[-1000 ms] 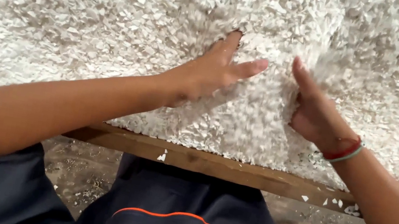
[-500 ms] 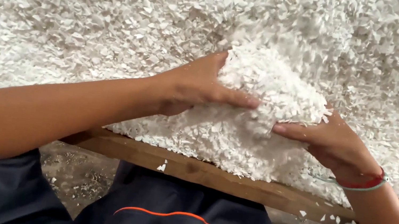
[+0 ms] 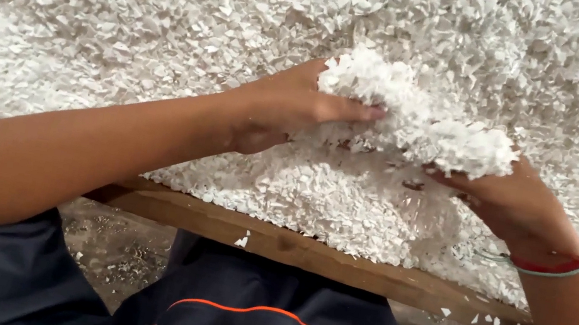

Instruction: The person spreads shredded coconut flakes evenly across a large wooden tray using both hands. They repeatedly scoop, sift, and smooth the flakes to create a uniform layer, occasionally picking out small dark pieces.

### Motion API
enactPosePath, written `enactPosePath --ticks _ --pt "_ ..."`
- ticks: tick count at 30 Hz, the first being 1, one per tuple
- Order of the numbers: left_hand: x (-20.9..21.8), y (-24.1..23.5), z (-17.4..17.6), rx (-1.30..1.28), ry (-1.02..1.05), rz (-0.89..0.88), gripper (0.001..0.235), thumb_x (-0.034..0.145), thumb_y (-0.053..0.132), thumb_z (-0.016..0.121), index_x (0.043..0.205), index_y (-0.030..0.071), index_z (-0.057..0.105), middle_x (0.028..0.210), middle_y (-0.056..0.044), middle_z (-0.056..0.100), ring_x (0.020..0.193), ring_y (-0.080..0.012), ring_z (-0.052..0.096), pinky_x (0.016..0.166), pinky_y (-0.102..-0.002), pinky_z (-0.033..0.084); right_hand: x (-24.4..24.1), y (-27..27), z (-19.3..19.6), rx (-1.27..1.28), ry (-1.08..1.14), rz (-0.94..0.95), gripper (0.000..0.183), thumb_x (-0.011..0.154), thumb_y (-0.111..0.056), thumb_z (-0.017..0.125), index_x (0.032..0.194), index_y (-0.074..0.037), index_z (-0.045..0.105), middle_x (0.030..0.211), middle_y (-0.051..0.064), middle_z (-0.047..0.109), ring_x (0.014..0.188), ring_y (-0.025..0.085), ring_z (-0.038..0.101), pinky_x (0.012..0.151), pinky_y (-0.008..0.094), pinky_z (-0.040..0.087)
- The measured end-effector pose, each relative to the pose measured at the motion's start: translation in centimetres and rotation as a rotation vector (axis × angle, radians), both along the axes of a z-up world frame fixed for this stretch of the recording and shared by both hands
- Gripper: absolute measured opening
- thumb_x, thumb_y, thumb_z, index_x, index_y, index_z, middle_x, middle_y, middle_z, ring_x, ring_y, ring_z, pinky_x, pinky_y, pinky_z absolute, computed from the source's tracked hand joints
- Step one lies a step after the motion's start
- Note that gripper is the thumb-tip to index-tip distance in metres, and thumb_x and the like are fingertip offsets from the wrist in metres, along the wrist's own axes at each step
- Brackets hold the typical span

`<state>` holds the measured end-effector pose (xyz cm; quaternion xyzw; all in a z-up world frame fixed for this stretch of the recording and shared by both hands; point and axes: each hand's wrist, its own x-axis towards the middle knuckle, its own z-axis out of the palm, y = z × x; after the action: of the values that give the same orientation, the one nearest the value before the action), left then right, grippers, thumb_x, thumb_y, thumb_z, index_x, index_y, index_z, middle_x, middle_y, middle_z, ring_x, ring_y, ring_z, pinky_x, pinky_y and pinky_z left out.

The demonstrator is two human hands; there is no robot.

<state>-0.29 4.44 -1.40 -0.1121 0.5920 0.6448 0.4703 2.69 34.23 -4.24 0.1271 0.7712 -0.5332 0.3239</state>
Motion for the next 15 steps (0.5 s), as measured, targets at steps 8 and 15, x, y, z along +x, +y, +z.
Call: enactPosePath --ticks 8,15 --pt "-0.2 -0.2 0.8 0.014 -0.011 -0.009 0.093 0.067 0.059 0.053 0.152 0.022 0.046 0.171 0.0 0.031 0.157 -0.0254 0.02 0.121 -0.059 0.014 -1.6 0.2 2.1 -0.13 -0.003 -0.202 0.023 0.098 -0.012 0.061 0.119 -0.004 0.065 0.121 0.01 0.072 0.112 0.025 0.071 0.093 0.036 0.058" --pt "0.0 -0.3 1.0 0.039 0.028 -0.03 0.094 0.07 0.058 0.053 0.154 0.016 0.044 0.169 -0.002 0.038 0.157 -0.0261 0.023 0.12 -0.059 0.016 -0.7 6.0 -0.6 0.575 0.825 0.642 0.081 0.092 -0.004 0.076 0.162 0.008 0.034 0.118 0.017 0.07 0.094 0.025 0.067 0.071 0.039 0.05"
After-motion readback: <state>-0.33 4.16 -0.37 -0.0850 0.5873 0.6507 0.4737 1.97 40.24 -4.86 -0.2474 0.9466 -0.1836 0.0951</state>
